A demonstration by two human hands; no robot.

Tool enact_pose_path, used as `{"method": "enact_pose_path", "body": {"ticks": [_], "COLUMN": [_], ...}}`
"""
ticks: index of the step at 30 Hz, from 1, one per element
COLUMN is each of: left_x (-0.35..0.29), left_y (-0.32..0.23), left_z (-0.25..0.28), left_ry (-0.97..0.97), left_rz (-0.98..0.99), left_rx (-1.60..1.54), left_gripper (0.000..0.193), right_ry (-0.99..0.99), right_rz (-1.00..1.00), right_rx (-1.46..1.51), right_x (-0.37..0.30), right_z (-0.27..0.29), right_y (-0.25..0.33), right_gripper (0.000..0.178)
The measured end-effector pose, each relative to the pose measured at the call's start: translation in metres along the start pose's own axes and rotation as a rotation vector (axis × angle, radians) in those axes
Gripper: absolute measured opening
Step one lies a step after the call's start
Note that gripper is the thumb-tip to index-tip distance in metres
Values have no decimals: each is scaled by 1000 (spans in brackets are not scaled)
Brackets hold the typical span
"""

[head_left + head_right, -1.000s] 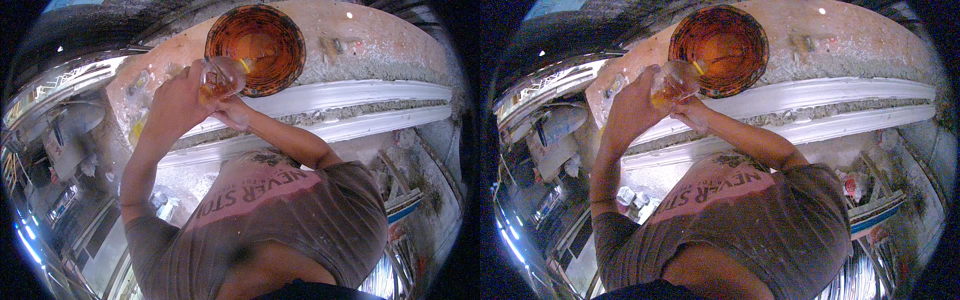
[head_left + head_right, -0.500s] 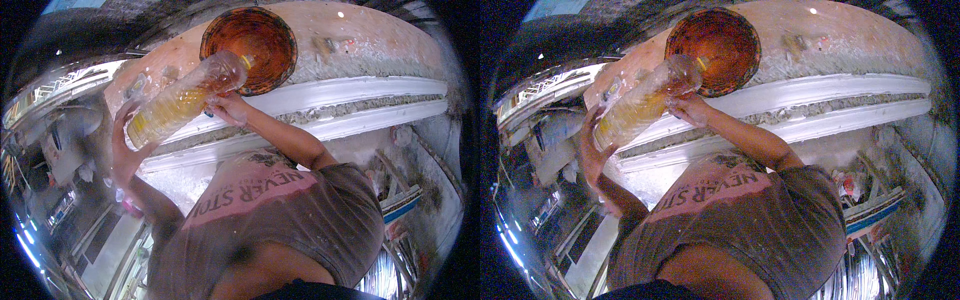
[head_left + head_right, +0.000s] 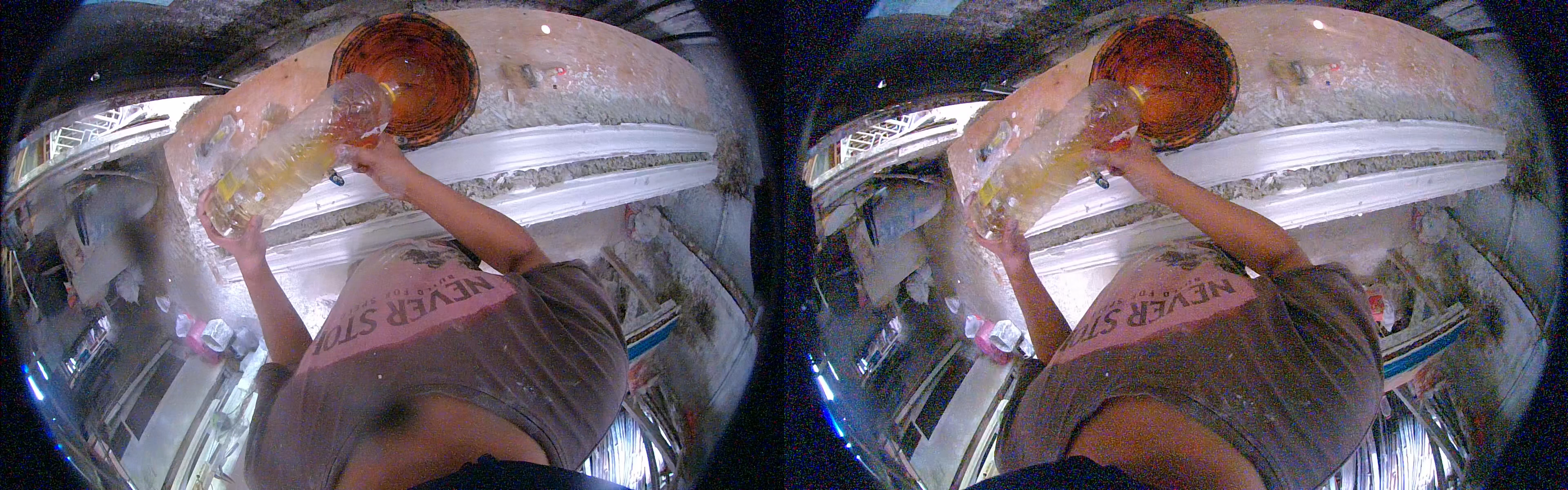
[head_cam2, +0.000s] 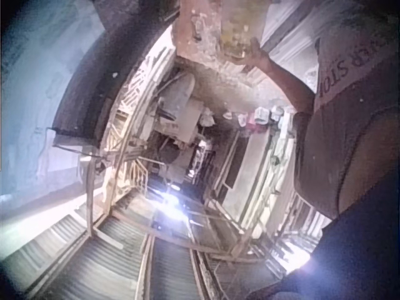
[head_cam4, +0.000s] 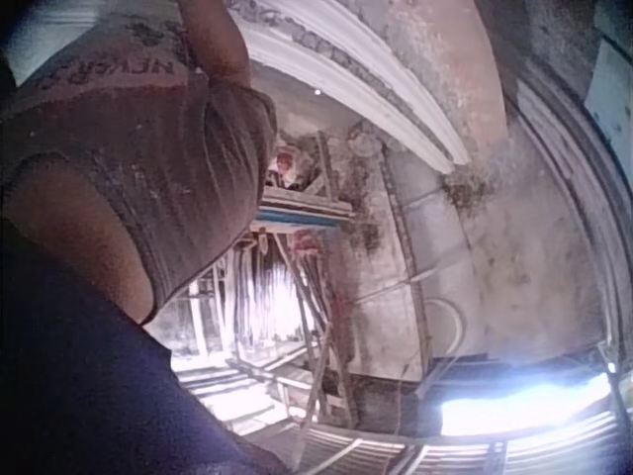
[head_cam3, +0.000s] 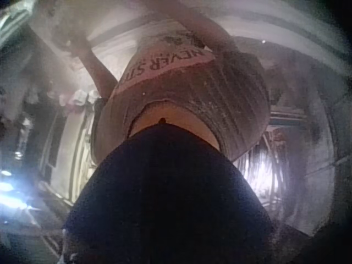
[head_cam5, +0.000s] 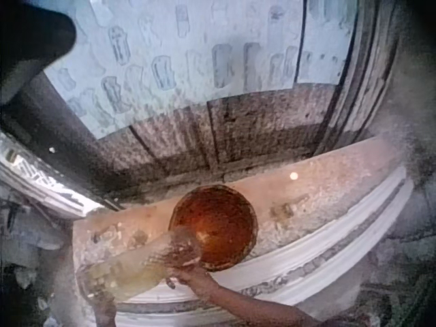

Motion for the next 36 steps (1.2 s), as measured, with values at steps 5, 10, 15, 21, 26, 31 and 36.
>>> {"method": "enact_pose_path", "body": {"ticks": [5,10,15,21,26,31,36], "left_x": [5,10,15,22,22,18,19], "left_y": [-9,-16,-20,-38,-45,-45,-53], "left_z": [1,-6,-10,-16,-17,-12,-13], "left_ry": [12,17,18,59,98,91,111], "left_rz": [-30,-69,-86,-90,-118,-120,-100], "left_rx": [62,80,37,75,51,55,39], "left_gripper": [90,94,94,94,94,95,96], "right_ry": [-225,-279,-267,-273,-248,-177,-182], "right_rz": [134,385,348,376,329,274,285], "right_rx": [-514,-717,-798,-810,-762,-741,-745], "right_x": [-24,-42,-45,-42,-42,-49,-49], "right_z": [26,34,31,28,26,18,16], "right_y": [35,54,65,67,64,70,70], "right_gripper": [37,49,57,53,50,62,60]}}
Point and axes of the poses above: each hand's wrist, its own x-axis towards the middle knuckle, its own z-axis out of the back of the hand, y = z × x, the point moved 9 cm from there along x, towards the middle knuckle, and after that the axes turned 2 degrees about -z, right-handed, at the moved point
